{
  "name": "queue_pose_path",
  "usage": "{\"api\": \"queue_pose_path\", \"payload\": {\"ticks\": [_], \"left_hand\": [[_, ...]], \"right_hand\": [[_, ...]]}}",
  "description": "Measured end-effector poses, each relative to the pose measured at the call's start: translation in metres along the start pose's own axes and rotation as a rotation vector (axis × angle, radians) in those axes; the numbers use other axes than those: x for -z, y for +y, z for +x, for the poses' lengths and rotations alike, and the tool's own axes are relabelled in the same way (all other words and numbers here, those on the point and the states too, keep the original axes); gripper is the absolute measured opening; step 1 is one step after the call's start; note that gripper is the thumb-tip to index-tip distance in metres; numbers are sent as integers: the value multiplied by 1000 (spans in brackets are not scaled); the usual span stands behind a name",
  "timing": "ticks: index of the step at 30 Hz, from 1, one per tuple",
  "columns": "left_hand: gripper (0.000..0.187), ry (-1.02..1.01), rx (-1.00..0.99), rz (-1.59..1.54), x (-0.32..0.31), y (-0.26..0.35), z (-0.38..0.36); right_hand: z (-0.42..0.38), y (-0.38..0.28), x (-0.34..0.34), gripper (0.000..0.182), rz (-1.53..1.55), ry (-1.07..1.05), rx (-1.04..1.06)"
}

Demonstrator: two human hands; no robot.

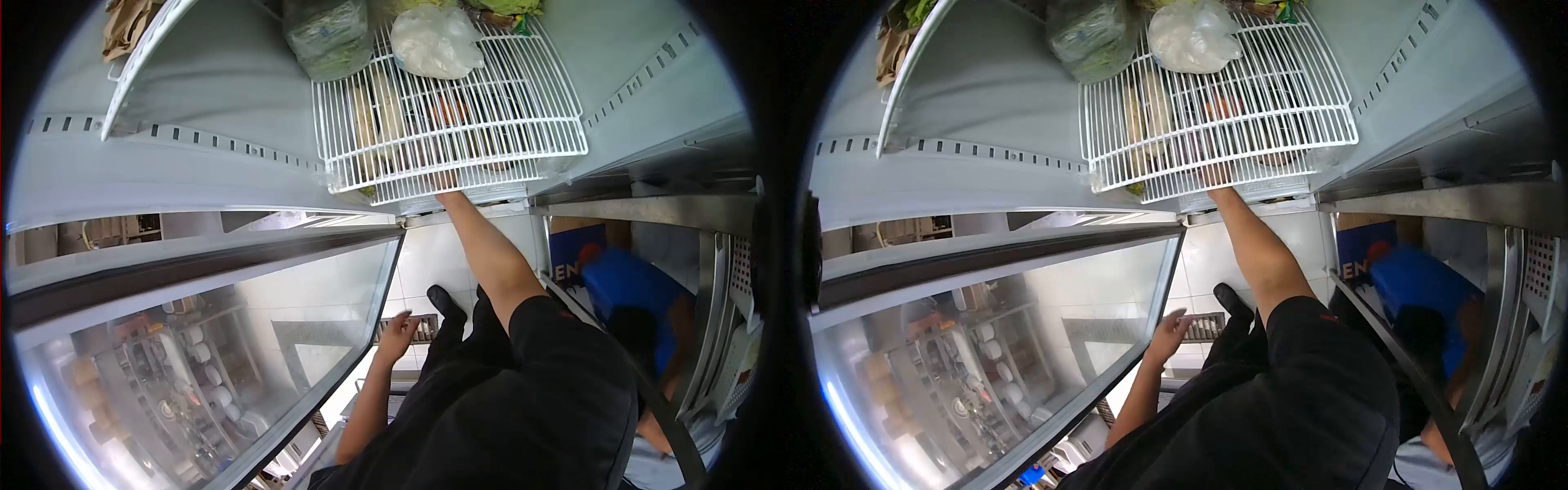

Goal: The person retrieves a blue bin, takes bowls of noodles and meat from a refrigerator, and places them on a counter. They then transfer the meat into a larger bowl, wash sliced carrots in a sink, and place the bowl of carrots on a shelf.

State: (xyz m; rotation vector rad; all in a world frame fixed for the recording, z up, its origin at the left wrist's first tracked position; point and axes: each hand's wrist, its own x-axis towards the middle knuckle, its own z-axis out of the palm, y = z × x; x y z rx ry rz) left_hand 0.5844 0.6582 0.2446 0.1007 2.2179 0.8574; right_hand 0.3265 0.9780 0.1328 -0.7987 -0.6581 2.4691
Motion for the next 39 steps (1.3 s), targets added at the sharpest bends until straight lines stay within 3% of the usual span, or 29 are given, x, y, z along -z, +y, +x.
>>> {"api": "queue_pose_path", "payload": {"ticks": [1,3,5,7,10,13,15,17,20,23,24,26,27,28,29,33,39], "left_hand": [[58,-17,50,-68,4,39,8],[60,21,-38,-174,-4,47,43],[64,-24,-18,-446,-6,56,80],[71,57,28,-757,-3,84,98],[72,171,27,-889,-2,105,119],[64,133,135,-928,-11,104,127],[30,193,150,-954,-26,93,124],[17,218,45,-979,-52,41,136],[15,260,174,-1089,-60,40,93],[16,302,123,-1237,-58,23,54],[18,326,131,-1214,-58,9,44],[21,385,154,-1164,-58,-26,24],[23,381,179,-1169,-51,-30,11],[25,375,207,-1172,-43,-29,-7],[27,369,233,-1173,-37,-27,-23],[31,312,237,-1059,-27,-44,-58],[35,256,219,-1093,-37,-17,-75]], "right_hand": [[-1,0,0,25,7,24,30],[-12,-3,0,24,9,56,76],[-33,-16,11,23,-129,65,28],[-54,-33,36,15,-385,35,-114],[-97,-40,80,10,-586,40,-39],[-159,-65,105,7,-575,3,-87],[-191,-73,130,9,-666,-64,-148],[-211,-80,146,10,-742,-137,-234],[-219,-101,146,11,-828,-276,-489],[-188,-121,124,15,-848,-563,-747],[-166,-122,116,22,-894,-555,-706],[-85,-90,139,24,-866,-496,-369],[-46,-68,143,22,-957,-267,-74],[-8,-61,141,16,-912,-120,-53],[3,-62,113,28,-660,-58,125],[50,-68,42,29,-295,-23,28],[67,-65,27,32,-150,-20,-30]]}}
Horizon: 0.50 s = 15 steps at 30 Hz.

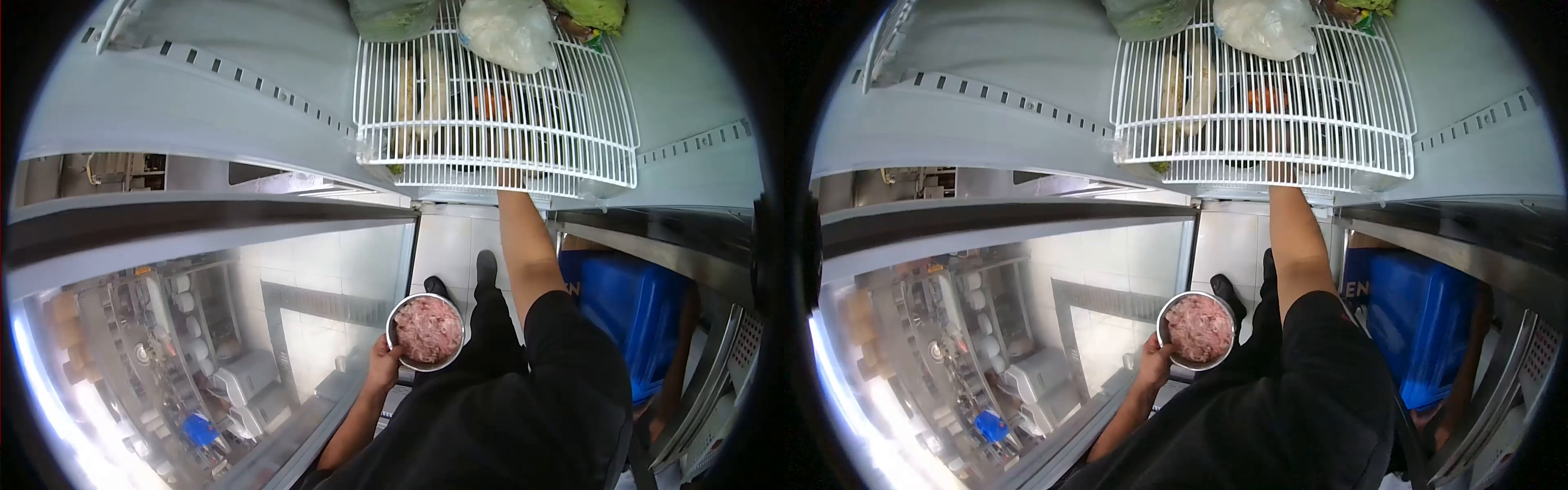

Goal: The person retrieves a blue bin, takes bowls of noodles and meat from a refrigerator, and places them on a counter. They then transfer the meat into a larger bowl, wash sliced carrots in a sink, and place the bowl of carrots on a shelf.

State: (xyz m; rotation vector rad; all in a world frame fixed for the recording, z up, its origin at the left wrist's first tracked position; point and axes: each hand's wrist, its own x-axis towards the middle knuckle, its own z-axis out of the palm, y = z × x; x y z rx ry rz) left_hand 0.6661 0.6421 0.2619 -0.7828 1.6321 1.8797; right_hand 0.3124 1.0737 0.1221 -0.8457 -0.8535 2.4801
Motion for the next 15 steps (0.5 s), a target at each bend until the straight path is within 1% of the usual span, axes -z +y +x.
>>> {"api": "queue_pose_path", "payload": {"ticks": [2,4,5,7,8,9,10,11,13,15], "left_hand": [[37,-8,4,-18,1,-13,-6],[38,-14,-23,-56,-18,-2,-16],[37,32,-24,-35,-22,-3,-19],[37,-12,-9,-53,-23,-4,-23],[37,-40,-9,-61,-20,-6,-20],[33,-47,5,14,-13,-8,-18],[31,-43,-3,10,-10,-10,-16],[29,-39,-11,8,-7,-11,-16],[24,-31,-46,20,-8,-2,-19],[26,-75,-52,79,0,7,-20]], "right_hand": [[-6,-1,1,33,-3,6,-14],[-17,-2,1,34,-3,8,-24],[-23,-4,2,34,-10,11,-28],[-39,-2,11,35,-39,25,-36],[-53,-3,18,35,-60,37,-35],[-68,-4,24,36,-87,51,-29],[-88,-3,38,39,-117,79,-12],[-118,-20,40,34,-219,51,-50],[-153,-10,83,28,-241,83,-22],[-190,-10,122,33,-343,105,-92]]}}
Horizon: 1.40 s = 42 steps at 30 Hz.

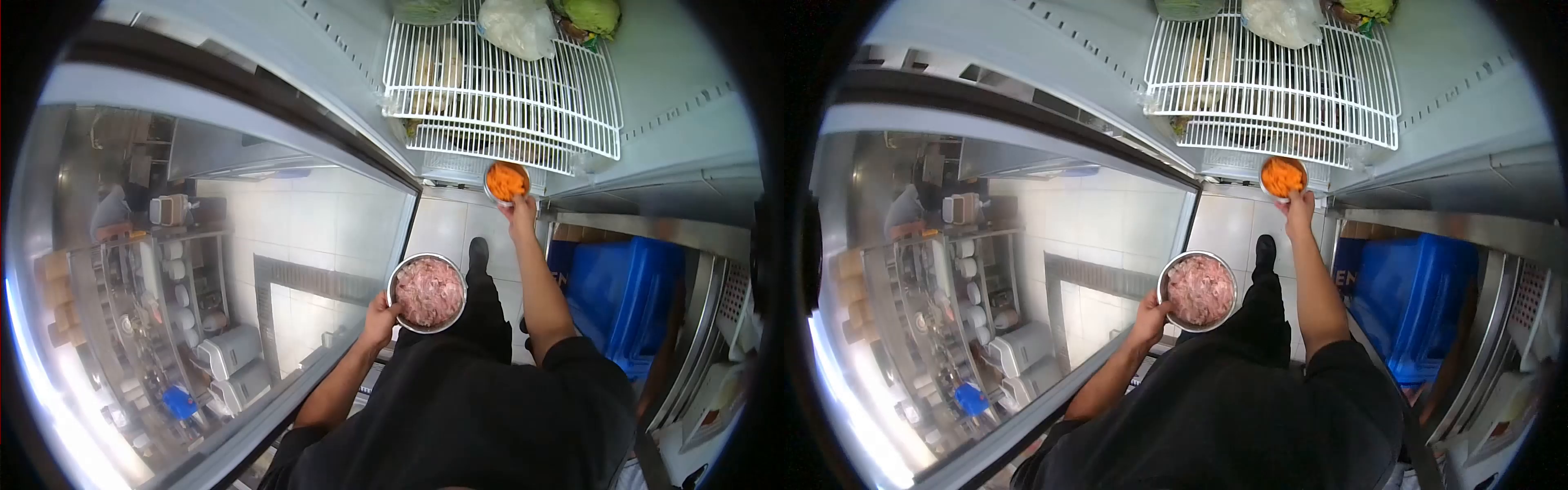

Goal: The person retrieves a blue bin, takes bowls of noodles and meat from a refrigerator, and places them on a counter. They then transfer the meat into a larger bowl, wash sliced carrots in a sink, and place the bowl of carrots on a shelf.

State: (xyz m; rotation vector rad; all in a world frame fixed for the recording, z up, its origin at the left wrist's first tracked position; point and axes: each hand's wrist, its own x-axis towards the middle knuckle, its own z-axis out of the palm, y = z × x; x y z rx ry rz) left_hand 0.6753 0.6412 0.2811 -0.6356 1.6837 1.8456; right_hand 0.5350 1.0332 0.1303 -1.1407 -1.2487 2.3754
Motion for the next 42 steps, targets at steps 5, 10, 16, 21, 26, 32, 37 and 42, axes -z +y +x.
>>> {"api": "queue_pose_path", "payload": {"ticks": [5,10,16,21,26,32,37,42], "left_hand": [[26,-47,43,66,18,40,-22],[17,-149,-120,263,75,40,-35],[16,-181,-272,364,126,24,-68],[14,-182,-251,395,148,25,-87],[18,-111,-220,70,186,-18,-94],[22,97,-226,-100,203,-52,-118],[23,125,-251,-143,183,-70,-109],[31,46,-263,-317,185,-71,-108]], "right_hand": [[-103,26,65,23,-169,77,-129],[-191,63,108,26,-228,200,-159],[-278,81,119,29,-92,273,-110],[-304,98,106,29,-155,277,-43],[-307,103,70,27,-402,93,-113],[-295,102,0,27,-753,-285,-204],[-294,106,-35,29,-691,-477,-296],[-305,112,-25,30,-597,-439,-343]]}}
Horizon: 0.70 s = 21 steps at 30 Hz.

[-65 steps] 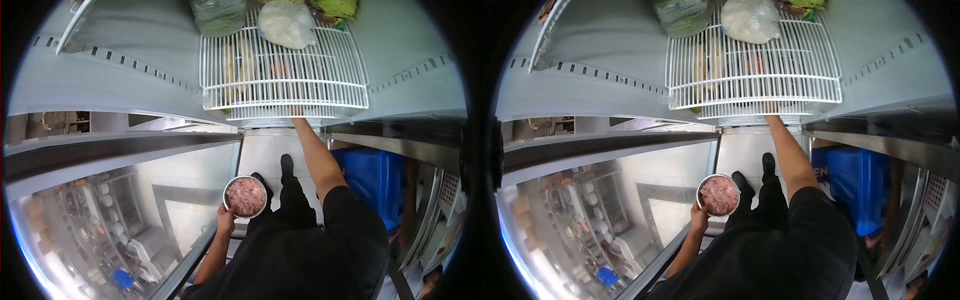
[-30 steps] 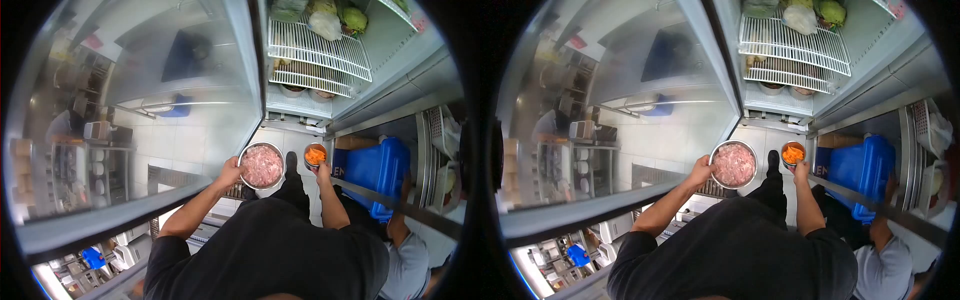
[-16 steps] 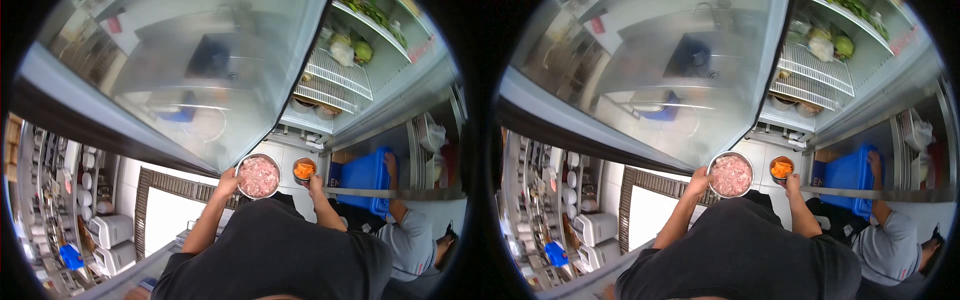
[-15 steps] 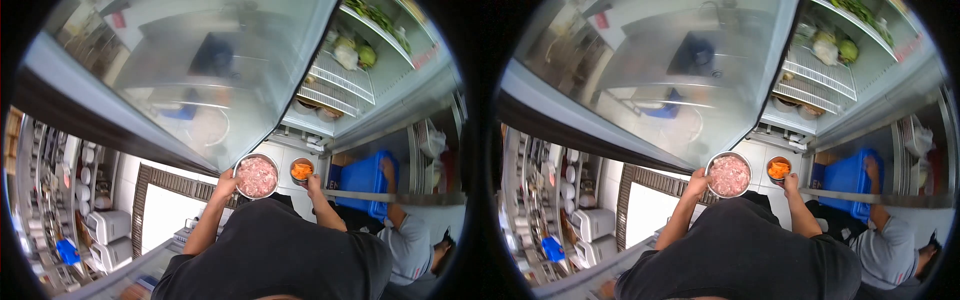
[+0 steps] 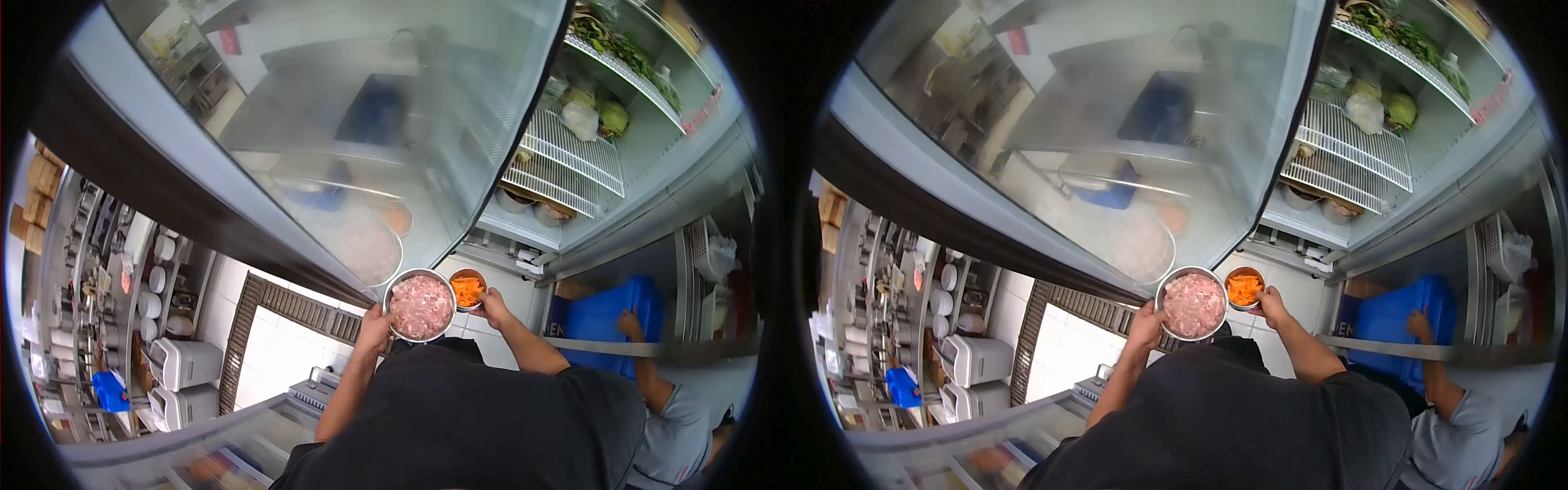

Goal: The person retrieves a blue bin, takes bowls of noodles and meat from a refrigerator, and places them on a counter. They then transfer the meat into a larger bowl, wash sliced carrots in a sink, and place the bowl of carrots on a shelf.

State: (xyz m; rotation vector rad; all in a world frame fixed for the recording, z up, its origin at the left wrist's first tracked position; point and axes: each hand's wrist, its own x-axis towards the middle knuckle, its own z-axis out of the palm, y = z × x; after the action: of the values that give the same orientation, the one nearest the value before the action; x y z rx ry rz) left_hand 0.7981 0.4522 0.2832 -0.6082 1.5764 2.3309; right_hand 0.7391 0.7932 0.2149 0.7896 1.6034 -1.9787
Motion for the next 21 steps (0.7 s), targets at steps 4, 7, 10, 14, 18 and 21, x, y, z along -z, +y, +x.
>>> {"api": "queue_pose_path", "payload": {"ticks": [4,7,10,14,18,21], "left_hand": [[29,-32,45,110,1,14,-4],[25,-54,46,130,9,17,2],[25,-152,62,310,25,21,10],[11,-227,-21,306,44,19,24],[9,-403,-8,479,54,48,21],[10,-542,-23,651,78,43,40]], "right_hand": [[3,37,20,24,52,111,24],[-11,54,24,24,56,197,27],[-25,65,26,28,50,284,12],[-43,81,6,31,119,406,46],[-61,104,-32,31,232,534,62],[-85,122,-70,33,373,598,125]]}}
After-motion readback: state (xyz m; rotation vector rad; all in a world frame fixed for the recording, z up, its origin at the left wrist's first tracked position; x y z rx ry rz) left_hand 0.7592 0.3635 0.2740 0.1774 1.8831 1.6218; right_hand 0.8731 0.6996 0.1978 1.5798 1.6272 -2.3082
